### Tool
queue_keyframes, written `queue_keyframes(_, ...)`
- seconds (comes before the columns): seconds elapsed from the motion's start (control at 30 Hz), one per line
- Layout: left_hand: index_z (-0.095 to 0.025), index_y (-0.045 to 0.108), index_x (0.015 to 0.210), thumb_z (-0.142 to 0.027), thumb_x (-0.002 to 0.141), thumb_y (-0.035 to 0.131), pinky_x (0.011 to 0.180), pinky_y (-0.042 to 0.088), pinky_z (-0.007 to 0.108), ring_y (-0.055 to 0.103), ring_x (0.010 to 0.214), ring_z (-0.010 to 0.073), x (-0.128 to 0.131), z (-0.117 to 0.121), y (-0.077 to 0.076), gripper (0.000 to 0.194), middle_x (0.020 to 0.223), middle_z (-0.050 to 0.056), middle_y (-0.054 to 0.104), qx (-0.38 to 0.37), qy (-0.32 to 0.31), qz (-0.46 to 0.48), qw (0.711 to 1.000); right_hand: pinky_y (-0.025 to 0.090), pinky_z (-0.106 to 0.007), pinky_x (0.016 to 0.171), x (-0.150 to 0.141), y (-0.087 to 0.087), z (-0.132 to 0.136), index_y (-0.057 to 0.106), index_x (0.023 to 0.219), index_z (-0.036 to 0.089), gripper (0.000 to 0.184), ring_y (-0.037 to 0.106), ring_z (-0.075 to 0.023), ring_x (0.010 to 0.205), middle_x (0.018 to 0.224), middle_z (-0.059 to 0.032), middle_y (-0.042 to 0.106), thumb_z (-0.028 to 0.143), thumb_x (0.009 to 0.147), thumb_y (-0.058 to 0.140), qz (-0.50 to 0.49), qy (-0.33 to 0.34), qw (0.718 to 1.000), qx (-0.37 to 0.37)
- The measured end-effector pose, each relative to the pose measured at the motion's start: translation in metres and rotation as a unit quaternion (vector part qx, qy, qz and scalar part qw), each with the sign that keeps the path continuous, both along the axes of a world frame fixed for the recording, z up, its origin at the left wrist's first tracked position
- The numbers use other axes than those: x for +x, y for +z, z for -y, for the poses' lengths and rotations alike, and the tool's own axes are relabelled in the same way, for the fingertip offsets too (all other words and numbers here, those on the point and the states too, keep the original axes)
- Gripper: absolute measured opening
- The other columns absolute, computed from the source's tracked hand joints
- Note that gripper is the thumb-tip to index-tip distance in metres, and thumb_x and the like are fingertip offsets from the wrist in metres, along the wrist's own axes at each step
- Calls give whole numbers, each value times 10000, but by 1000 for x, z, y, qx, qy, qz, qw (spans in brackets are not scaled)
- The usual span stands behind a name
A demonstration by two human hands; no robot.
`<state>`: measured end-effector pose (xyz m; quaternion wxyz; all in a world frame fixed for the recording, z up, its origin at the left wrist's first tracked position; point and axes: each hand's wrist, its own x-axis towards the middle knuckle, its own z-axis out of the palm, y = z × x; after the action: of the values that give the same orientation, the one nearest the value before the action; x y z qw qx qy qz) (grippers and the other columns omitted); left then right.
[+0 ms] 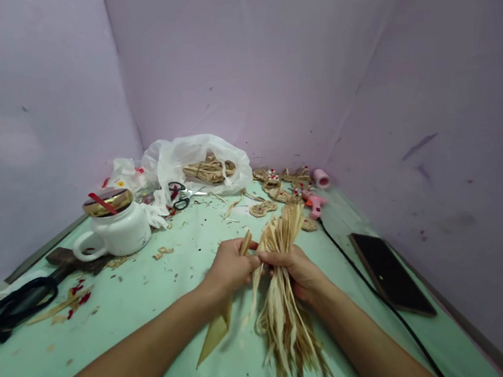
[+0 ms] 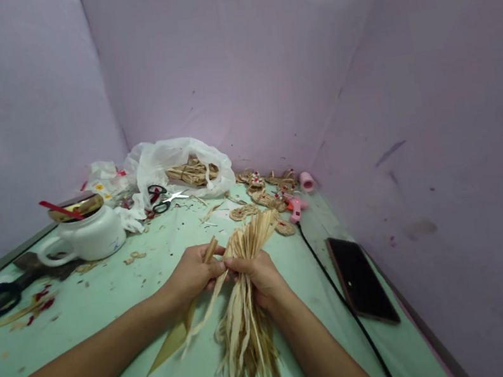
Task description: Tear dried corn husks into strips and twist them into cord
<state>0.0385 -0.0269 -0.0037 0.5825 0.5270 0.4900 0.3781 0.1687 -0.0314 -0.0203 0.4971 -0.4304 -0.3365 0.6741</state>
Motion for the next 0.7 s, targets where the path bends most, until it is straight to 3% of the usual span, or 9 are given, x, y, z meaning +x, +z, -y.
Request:
queue_keyframes(0.1, -132, 530, 591, -154, 589, 554, 379, 258, 193, 363, 355, 60, -4, -4, -7, 33, 420, -44, 442, 14, 7, -40, 999, 403, -222, 464, 0, -1, 0, 611, 702, 106, 248, 519, -108, 471, 552, -2, 603, 159, 493, 733, 47, -31, 998, 25)
queue_keyframes(0.27, -141, 475, 512, -164, 560, 577, 403, 214, 181, 310, 396, 42, -4, -7, -12, 115, 406, -67, 365, 36, 28, -42, 998, 410, -236, 485, -2, 1, 1, 631, 735, 102, 261, 541, -133, 515, 611, -25, 636, 146, 491, 711, 93, -55, 993, 56)
queue_keyframes(0.47, -149, 479, 574, -186, 570, 593, 346, 168, 181, 291, 339, 42, -3, -5, 0, 120, 380, -69, 370, -77, 1, 48, 996, 423, -238, 479, -1, 4, 3, 630, 746, 114, 253, 531, -120, 466, 558, -9, 616, 152, 506, 696, -13, 0, 1000, 11)
queue_keyframes(0.7, -134, 490, 647, -208, 605, 642, 318, 147, 134, 319, 336, 22, -9, -11, -4, 173, 426, -50, 427, -136, -45, 167, 976, 471, -262, 537, 3, 8, 1, 626, 675, 118, 184, 560, -130, 490, 553, -22, 612, 195, 520, 687, -88, 66, 994, -28)
